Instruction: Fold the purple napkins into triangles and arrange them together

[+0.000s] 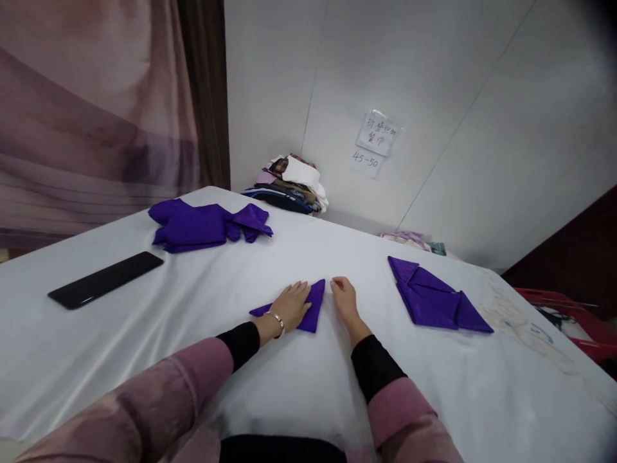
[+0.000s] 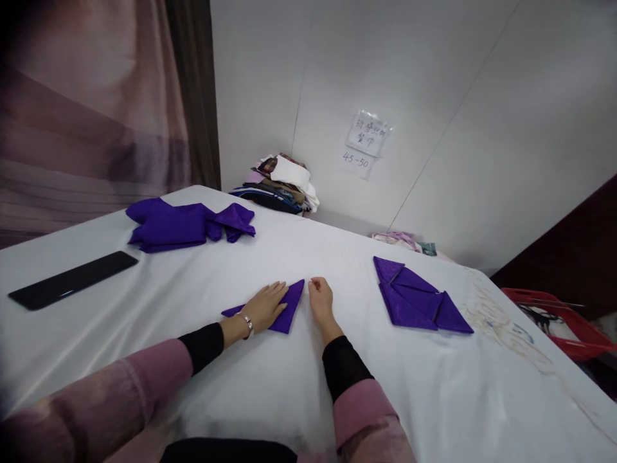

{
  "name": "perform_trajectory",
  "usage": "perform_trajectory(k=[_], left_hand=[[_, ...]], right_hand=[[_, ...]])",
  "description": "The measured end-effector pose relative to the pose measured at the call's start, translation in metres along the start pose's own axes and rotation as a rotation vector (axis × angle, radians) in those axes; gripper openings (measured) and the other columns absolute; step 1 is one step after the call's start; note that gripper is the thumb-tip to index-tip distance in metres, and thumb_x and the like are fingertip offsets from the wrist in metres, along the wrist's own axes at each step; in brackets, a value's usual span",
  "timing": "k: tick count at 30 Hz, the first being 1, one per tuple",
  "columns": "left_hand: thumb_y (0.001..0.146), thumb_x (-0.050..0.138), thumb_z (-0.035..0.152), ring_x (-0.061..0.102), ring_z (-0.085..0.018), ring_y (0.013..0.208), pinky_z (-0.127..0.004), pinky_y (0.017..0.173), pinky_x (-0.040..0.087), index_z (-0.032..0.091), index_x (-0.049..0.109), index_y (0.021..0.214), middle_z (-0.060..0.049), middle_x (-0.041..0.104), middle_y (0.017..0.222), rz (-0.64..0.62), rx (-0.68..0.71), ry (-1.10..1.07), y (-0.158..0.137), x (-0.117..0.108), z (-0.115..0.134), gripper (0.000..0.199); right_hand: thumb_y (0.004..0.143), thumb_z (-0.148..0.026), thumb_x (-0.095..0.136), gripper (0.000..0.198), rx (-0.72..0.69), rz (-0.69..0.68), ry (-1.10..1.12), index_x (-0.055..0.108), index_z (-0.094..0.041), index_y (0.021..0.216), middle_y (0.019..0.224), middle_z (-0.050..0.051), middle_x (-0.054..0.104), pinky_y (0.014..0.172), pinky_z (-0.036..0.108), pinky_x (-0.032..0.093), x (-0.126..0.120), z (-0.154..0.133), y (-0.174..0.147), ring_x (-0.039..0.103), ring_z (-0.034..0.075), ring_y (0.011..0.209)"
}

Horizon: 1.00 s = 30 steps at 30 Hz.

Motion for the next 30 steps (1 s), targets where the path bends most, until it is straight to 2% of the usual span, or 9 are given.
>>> perform_trajectory(k=[3,6,11,16,20,24,30], left_hand=[[0.087,0.035,0.031,0.032,-0.027,0.131,-0.047,0.105,0.028,0.013,0.041,0.13,-0.014,0.04,0.141,0.005,-0.004,0.0,-0.002,0.002,0.002,0.048],[0.087,0.034,0.033,0.031,-0.027,0.132,-0.047,0.107,0.025,0.015,0.04,0.131,-0.012,0.039,0.142,0.01,-0.002,0.001,-0.002,0.003,0.004,0.048],[0.088,0.031,0.034,0.03,-0.026,0.132,-0.047,0.107,0.024,0.016,0.04,0.132,-0.012,0.038,0.142,0.022,-0.004,-0.001,-0.003,0.005,0.003,0.048],[0.088,0.033,0.033,0.029,-0.025,0.133,-0.047,0.107,0.024,0.018,0.039,0.133,-0.009,0.035,0.144,0.014,-0.017,-0.019,-0.005,0.003,0.004,0.048],[0.09,0.031,0.033,0.024,-0.024,0.135,-0.051,0.109,0.018,0.021,0.037,0.135,-0.006,0.031,0.147,0.007,0.017,-0.015,-0.006,0.0,0.009,0.047],[0.09,0.03,0.044,0.019,-0.025,0.137,-0.054,0.11,0.008,0.023,0.036,0.136,-0.005,0.032,0.146,-0.052,0.116,-0.021,-0.006,0.002,0.018,0.05],[0.082,0.028,0.066,0.019,-0.027,0.137,-0.055,0.109,0.004,0.018,0.032,0.138,-0.012,0.033,0.145,-0.148,0.165,-0.045,-0.001,0.003,0.024,0.074]], right_hand=[[0.08,-0.037,0.046,0.025,0.051,-0.071,-0.022,0.059,-0.016,0.081,0.075,0.004,0.065,0.055,0.024,0.045,0.004,0.005,0.003,0.057,0.013,0.056],[0.079,-0.039,0.049,0.026,0.081,-0.147,-0.034,0.057,-0.016,0.07,0.06,0.0,0.061,0.043,0.022,0.038,0.015,0.005,0.005,0.049,0.009,0.039],[0.077,-0.039,0.054,0.026,0.111,-0.211,-0.046,0.056,-0.017,0.063,0.051,-0.003,0.055,0.041,0.021,0.035,0.028,0.003,0.013,0.044,0.008,0.036],[0.079,-0.031,0.049,0.024,0.149,-0.242,-0.027,0.052,-0.018,0.059,0.044,-0.005,0.049,0.04,0.021,0.033,0.031,0.002,0.018,0.041,0.008,0.036],[0.079,-0.024,0.047,0.027,0.184,-0.295,-0.027,0.047,-0.019,0.052,0.036,-0.007,0.04,0.038,0.02,0.029,0.034,0.001,0.018,0.036,0.008,0.033],[0.078,-0.023,0.047,0.028,0.224,-0.351,-0.046,0.046,-0.02,0.05,0.033,-0.007,0.037,0.036,0.02,0.027,0.036,0.002,0.018,0.033,0.008,0.031],[0.08,-0.02,0.045,0.029,0.253,-0.396,-0.117,0.045,-0.02,0.051,0.031,-0.007,0.035,0.035,0.02,0.024,0.035,-0.003,0.017,0.031,0.008,0.029]])
Point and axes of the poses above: each hand's wrist, its own y-axis towards the middle knuckle, its own x-axis out of the palm, z = x × y, the point moved 9 cm from there along y, towards the middle knuckle
